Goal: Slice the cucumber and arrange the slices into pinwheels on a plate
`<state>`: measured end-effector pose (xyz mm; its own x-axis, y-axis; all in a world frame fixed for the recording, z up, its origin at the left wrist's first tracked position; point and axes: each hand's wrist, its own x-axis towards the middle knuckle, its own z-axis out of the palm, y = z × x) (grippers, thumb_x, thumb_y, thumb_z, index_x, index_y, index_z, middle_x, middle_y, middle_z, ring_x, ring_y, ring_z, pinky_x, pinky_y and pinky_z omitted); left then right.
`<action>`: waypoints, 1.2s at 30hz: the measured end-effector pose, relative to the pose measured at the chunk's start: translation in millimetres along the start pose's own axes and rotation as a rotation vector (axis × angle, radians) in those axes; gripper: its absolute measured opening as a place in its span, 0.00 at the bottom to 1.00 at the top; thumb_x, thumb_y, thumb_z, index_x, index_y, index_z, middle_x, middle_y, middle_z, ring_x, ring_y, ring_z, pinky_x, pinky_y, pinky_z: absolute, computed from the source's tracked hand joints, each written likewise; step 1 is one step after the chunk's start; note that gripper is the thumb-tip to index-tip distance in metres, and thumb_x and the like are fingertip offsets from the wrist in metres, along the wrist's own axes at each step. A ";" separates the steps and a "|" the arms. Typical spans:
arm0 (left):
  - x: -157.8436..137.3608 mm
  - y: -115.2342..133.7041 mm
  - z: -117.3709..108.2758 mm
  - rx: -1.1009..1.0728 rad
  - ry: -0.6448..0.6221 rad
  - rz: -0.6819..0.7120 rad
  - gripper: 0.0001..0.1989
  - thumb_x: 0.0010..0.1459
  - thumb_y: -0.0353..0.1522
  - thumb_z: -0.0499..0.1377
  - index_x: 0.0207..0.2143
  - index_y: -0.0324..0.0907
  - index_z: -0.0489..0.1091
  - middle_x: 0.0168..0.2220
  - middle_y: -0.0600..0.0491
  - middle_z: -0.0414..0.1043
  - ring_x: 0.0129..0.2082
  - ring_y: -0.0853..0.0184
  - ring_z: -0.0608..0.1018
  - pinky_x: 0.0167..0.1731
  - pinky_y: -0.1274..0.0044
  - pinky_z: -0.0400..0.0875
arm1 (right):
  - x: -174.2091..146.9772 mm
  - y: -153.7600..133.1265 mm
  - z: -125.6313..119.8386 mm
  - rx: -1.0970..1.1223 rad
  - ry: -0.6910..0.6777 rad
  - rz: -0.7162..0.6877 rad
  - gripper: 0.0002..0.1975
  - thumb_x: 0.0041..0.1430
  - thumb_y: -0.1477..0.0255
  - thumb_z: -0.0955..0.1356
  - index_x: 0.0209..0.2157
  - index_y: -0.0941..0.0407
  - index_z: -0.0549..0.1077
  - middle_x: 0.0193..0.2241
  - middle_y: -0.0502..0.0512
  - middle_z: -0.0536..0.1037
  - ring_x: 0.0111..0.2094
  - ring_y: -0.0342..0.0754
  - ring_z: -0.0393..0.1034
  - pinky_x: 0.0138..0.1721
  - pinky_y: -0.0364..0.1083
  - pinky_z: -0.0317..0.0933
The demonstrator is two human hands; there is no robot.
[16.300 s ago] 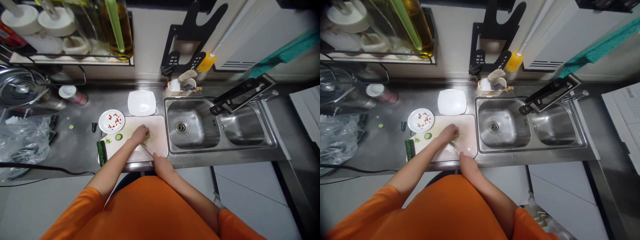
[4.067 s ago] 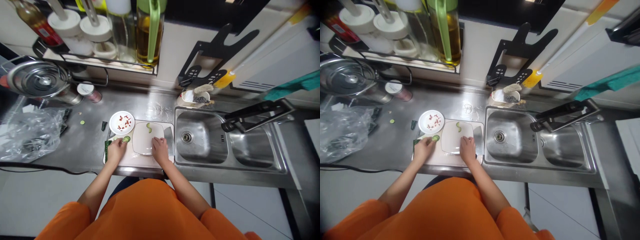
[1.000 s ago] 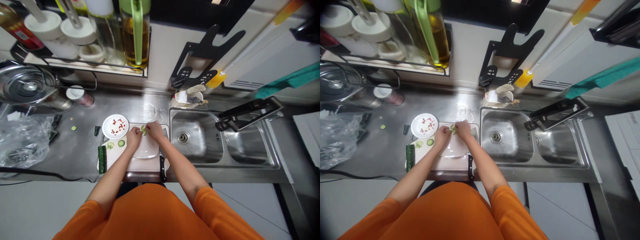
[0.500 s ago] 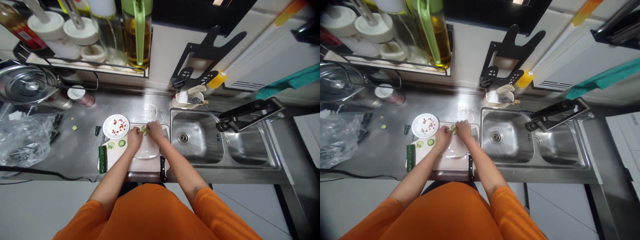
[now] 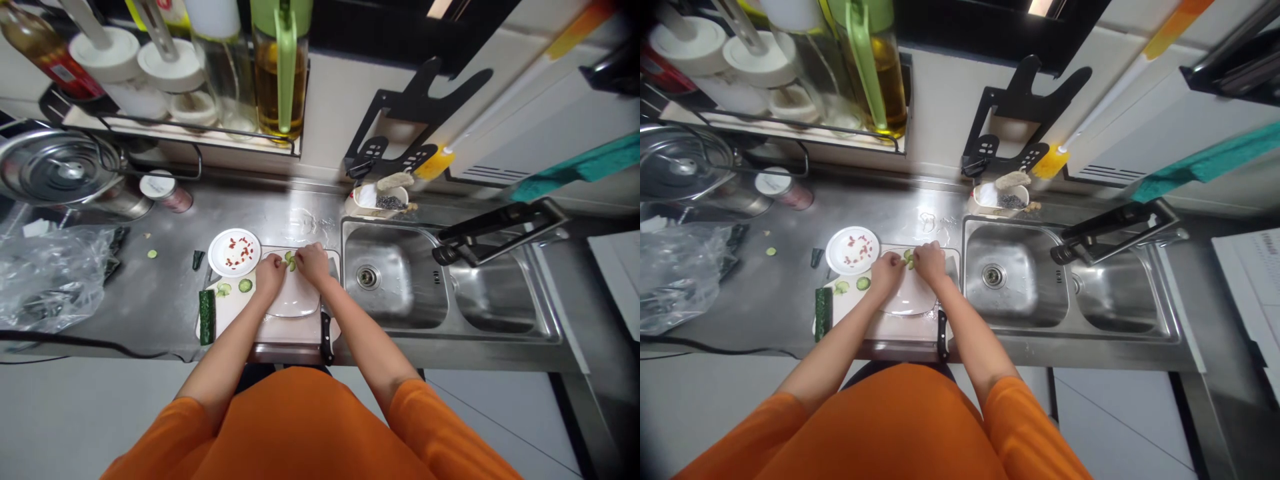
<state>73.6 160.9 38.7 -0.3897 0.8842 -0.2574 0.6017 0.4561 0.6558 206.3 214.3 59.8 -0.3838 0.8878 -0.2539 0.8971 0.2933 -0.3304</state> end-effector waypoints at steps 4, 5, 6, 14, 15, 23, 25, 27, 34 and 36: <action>-6.6 -3.1 -23.9 -0.035 0.040 0.044 0.09 0.52 0.33 0.56 0.36 0.42 0.72 0.31 0.52 0.74 0.33 0.64 0.74 0.38 0.76 0.64 | -15.6 6.9 -8.2 0.069 0.053 0.059 0.10 0.60 0.72 0.62 0.34 0.54 0.76 0.33 0.56 0.74 0.40 0.52 0.59 0.37 0.46 0.50; -9.1 -7.2 -33.7 -0.029 0.058 0.060 0.09 0.53 0.33 0.56 0.35 0.42 0.72 0.31 0.52 0.75 0.33 0.65 0.75 0.39 0.76 0.65 | -21.7 9.2 -9.0 0.090 0.069 0.070 0.11 0.60 0.73 0.62 0.33 0.54 0.76 0.32 0.56 0.74 0.40 0.52 0.59 0.38 0.46 0.50; -12.2 -12.9 -44.5 -0.010 0.074 0.075 0.09 0.53 0.33 0.55 0.35 0.42 0.72 0.32 0.51 0.75 0.34 0.64 0.75 0.39 0.76 0.65 | -28.7 11.2 -9.0 0.109 0.082 0.069 0.11 0.60 0.73 0.62 0.34 0.54 0.76 0.32 0.55 0.74 0.39 0.52 0.60 0.38 0.46 0.51; -44.4 -71.1 -94.6 0.215 0.102 -0.073 0.12 0.53 0.37 0.56 0.37 0.41 0.73 0.36 0.48 0.75 0.34 0.62 0.76 0.40 0.74 0.66 | -91.0 -2.4 9.5 0.191 0.030 0.055 0.09 0.60 0.74 0.63 0.32 0.54 0.76 0.31 0.54 0.74 0.39 0.50 0.60 0.39 0.45 0.51; -46.7 -74.6 -92.9 0.223 0.087 -0.083 0.13 0.53 0.37 0.56 0.38 0.41 0.73 0.36 0.47 0.76 0.35 0.61 0.76 0.40 0.74 0.66 | -95.8 -6.2 12.0 0.189 0.017 0.048 0.09 0.59 0.74 0.63 0.32 0.54 0.76 0.31 0.54 0.74 0.39 0.50 0.60 0.38 0.45 0.51; -46.4 -80.4 -76.6 0.256 0.041 -0.091 0.16 0.54 0.39 0.56 0.41 0.41 0.74 0.38 0.45 0.76 0.38 0.59 0.76 0.40 0.73 0.66 | -107.7 -22.3 19.4 0.190 -0.013 0.029 0.08 0.60 0.74 0.63 0.32 0.55 0.75 0.30 0.54 0.73 0.39 0.49 0.59 0.37 0.44 0.49; -45.9 -79.8 -76.9 0.236 0.032 -0.101 0.16 0.54 0.39 0.55 0.41 0.42 0.74 0.37 0.47 0.76 0.37 0.60 0.76 0.40 0.74 0.66 | -109.2 -22.9 19.5 0.188 -0.012 0.028 0.08 0.60 0.74 0.64 0.31 0.55 0.75 0.30 0.54 0.73 0.39 0.49 0.58 0.36 0.44 0.48; -46.1 -78.1 -77.9 0.213 0.028 -0.111 0.14 0.53 0.39 0.56 0.39 0.43 0.74 0.36 0.49 0.76 0.36 0.61 0.76 0.39 0.75 0.65 | -110.8 -23.1 19.5 0.189 -0.008 0.027 0.08 0.60 0.74 0.64 0.31 0.55 0.75 0.30 0.53 0.73 0.39 0.49 0.58 0.35 0.43 0.48; -45.3 -73.9 -80.6 0.079 0.060 -0.190 0.10 0.49 0.39 0.59 0.31 0.43 0.73 0.30 0.54 0.75 0.31 0.65 0.74 0.35 0.77 0.64 | -112.7 -22.6 21.2 0.231 0.020 0.009 0.08 0.59 0.76 0.64 0.30 0.56 0.75 0.28 0.53 0.72 0.38 0.48 0.59 0.38 0.43 0.50; -44.5 -74.0 -81.9 -0.070 0.038 -0.240 0.12 0.46 0.41 0.61 0.30 0.42 0.72 0.28 0.55 0.74 0.29 0.67 0.73 0.33 0.78 0.64 | -111.2 -22.3 23.2 0.271 0.033 -0.007 0.08 0.58 0.77 0.64 0.29 0.56 0.74 0.28 0.52 0.73 0.37 0.48 0.60 0.40 0.44 0.51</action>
<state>-10.7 79.6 59.8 -0.5425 0.7465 -0.3853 0.4398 0.6432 0.6268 224.0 100.8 74.3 -0.3787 0.8983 -0.2227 0.8013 0.1978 -0.5646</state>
